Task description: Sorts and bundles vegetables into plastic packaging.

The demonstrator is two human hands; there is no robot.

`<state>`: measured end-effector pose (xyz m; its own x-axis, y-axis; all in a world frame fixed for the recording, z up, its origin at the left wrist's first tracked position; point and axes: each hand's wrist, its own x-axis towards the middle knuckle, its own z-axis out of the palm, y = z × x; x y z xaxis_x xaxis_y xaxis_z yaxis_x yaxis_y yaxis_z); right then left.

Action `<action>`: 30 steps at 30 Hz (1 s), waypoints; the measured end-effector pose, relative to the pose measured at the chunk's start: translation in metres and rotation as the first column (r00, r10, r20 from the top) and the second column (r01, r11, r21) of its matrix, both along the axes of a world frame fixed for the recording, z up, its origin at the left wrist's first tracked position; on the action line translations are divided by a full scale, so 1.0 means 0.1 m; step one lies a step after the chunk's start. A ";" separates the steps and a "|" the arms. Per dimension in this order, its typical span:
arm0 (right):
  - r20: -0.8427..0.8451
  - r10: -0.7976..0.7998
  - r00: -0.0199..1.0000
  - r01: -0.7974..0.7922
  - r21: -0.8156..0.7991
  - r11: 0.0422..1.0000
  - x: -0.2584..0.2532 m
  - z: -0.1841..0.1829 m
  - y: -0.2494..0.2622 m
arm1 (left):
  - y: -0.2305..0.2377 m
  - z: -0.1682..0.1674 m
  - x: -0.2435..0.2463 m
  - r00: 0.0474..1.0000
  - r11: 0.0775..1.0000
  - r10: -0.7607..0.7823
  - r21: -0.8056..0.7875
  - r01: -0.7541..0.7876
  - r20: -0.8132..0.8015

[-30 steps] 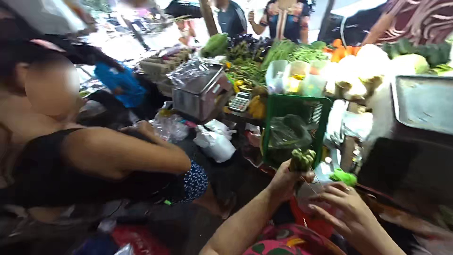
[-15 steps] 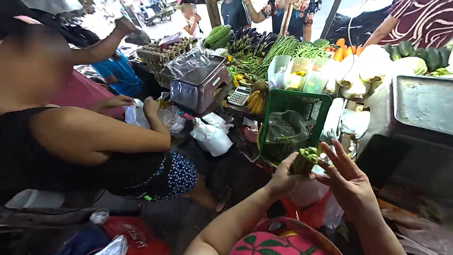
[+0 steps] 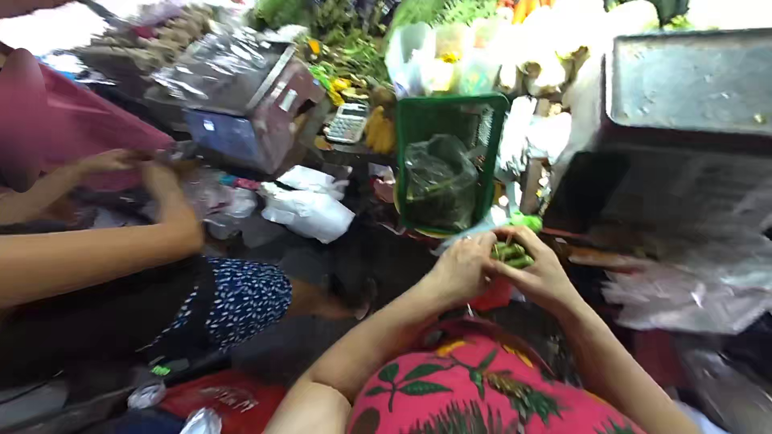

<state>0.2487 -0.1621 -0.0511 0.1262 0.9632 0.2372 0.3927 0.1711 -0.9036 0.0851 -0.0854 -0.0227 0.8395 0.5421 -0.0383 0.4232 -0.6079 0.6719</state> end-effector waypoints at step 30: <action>-0.626 -0.684 0.374 0.024 -0.730 0.682 -0.24 -1.44 0.07 | 0.11 -0.96 -0.70 0.867 0.934 -0.012 -0.315 -0.169 -0.499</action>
